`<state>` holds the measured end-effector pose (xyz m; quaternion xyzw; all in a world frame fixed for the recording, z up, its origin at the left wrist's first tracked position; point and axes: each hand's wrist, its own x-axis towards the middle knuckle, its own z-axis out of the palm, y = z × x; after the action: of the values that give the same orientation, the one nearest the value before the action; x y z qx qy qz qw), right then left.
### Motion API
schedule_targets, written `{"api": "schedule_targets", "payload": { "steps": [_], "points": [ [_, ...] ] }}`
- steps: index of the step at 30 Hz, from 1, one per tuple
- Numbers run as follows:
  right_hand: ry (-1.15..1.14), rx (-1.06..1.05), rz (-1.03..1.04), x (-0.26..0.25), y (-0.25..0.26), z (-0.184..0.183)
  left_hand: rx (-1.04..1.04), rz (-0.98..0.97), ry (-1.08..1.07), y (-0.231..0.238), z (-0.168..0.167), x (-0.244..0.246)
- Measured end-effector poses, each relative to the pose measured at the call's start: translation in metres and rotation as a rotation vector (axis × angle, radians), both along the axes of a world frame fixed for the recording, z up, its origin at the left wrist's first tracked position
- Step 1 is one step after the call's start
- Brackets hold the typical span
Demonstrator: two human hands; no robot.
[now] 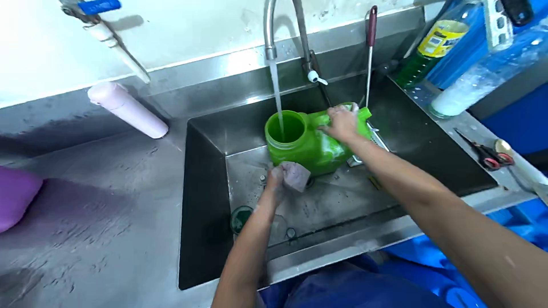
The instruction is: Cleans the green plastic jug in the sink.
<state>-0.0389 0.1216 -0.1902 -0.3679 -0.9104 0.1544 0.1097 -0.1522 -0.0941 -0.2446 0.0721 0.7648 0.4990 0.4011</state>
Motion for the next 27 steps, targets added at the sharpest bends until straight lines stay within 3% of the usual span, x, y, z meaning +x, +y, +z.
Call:
{"api": "schedule_targets", "payload": {
  "steps": [2,5,7,8,10,12,14,15,16,18,21,24,26,27],
  "points": [
    [0.142,-0.024,0.034,-0.002,-0.02,0.002,0.057,0.1,0.044,0.001,0.009,0.003],
    [0.303,-0.187,0.354,0.017,-0.072,0.012,0.399,0.204,0.07,0.009,0.045,0.031],
    [0.36,-0.3,0.579,0.041,-0.097,0.013,0.501,0.033,0.033,0.015,0.077,0.051],
    [0.454,-0.258,0.601,0.057,-0.092,0.009,0.473,-0.091,0.042,0.02,0.088,0.051],
    [0.605,-0.111,0.482,0.094,-0.055,0.006,0.413,-0.252,0.196,0.044,0.099,0.031],
    [0.65,0.032,0.257,0.131,0.002,0.008,0.385,-0.278,0.533,0.074,0.103,-0.009],
    [0.402,0.068,-0.005,0.16,0.066,0.003,0.158,-0.422,0.969,0.097,0.108,-0.049],
    [0.235,0.042,-0.088,0.168,0.099,-0.007,-0.031,-0.528,1.086,0.105,0.111,-0.062],
    [0.075,-0.012,-0.132,0.173,0.125,-0.023,-0.218,-0.611,1.1,0.113,0.111,-0.072],
    [-0.211,-0.143,-0.123,0.172,0.157,-0.057,-0.439,-0.593,1.003,0.121,0.102,-0.084],
    [-0.53,-0.402,-0.009,0.146,0.16,-0.091,-0.434,-0.374,0.869,0.116,0.095,-0.084],
    [-0.821,-0.806,0.151,0.144,0.14,-0.146,-0.465,-0.33,0.949,0.111,0.088,-0.071],
    [-0.834,-0.92,0.171,0.163,0.116,-0.188,-0.463,-0.335,1.028,0.108,0.085,-0.065],
    [-0.735,-0.898,0.116,0.178,0.104,-0.207,-0.471,-0.341,1.044,0.107,0.084,-0.063]
  ]
}}
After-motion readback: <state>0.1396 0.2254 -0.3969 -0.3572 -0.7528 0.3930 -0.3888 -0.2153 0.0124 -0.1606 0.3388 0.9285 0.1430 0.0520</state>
